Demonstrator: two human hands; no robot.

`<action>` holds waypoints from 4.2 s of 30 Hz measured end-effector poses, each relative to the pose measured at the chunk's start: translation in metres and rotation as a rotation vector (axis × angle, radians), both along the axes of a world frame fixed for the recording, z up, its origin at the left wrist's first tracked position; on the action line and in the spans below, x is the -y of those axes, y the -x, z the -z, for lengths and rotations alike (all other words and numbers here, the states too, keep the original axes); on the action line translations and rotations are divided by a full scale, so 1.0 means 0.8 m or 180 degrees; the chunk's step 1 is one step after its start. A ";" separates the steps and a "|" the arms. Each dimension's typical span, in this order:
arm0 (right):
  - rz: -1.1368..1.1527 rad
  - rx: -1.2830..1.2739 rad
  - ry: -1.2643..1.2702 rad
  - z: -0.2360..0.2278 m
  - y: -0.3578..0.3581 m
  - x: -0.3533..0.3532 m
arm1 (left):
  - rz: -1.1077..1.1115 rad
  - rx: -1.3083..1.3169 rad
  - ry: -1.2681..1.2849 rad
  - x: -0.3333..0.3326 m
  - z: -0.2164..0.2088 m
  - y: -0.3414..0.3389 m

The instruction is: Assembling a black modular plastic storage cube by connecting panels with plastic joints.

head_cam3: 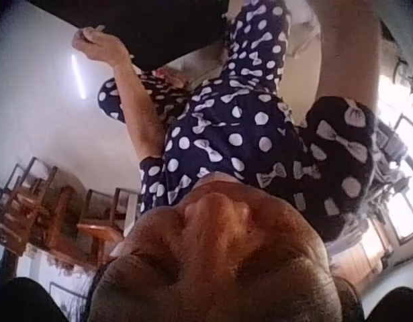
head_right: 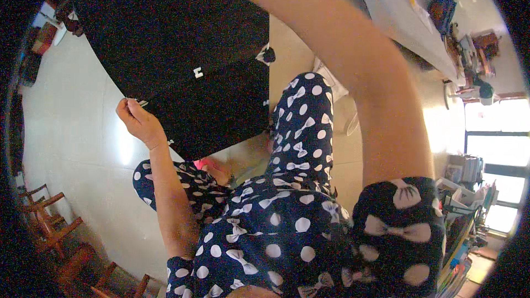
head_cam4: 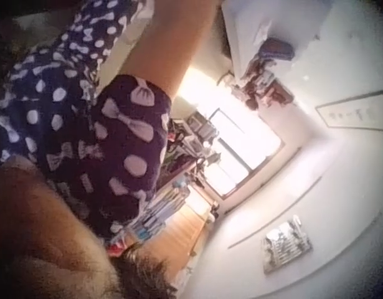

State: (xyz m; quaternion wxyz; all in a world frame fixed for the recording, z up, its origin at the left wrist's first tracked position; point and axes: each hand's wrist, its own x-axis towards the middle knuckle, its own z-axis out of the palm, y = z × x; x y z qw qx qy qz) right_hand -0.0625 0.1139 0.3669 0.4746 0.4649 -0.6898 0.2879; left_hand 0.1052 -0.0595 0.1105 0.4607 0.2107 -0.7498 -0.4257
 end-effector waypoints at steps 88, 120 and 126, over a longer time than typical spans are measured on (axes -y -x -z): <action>-0.0668 0.4398 0.2934 0.344 0.003 -0.066 | 0.2742 0.2827 0.5666 -0.193 -0.139 0.151; 0.1752 0.4808 0.2701 0.498 -0.071 -0.127 | 0.0592 0.1188 0.2750 0.064 -0.416 0.027; 0.1757 0.4832 0.1481 0.503 -0.071 -0.148 | 0.0373 0.1057 0.2211 0.055 -0.406 -0.030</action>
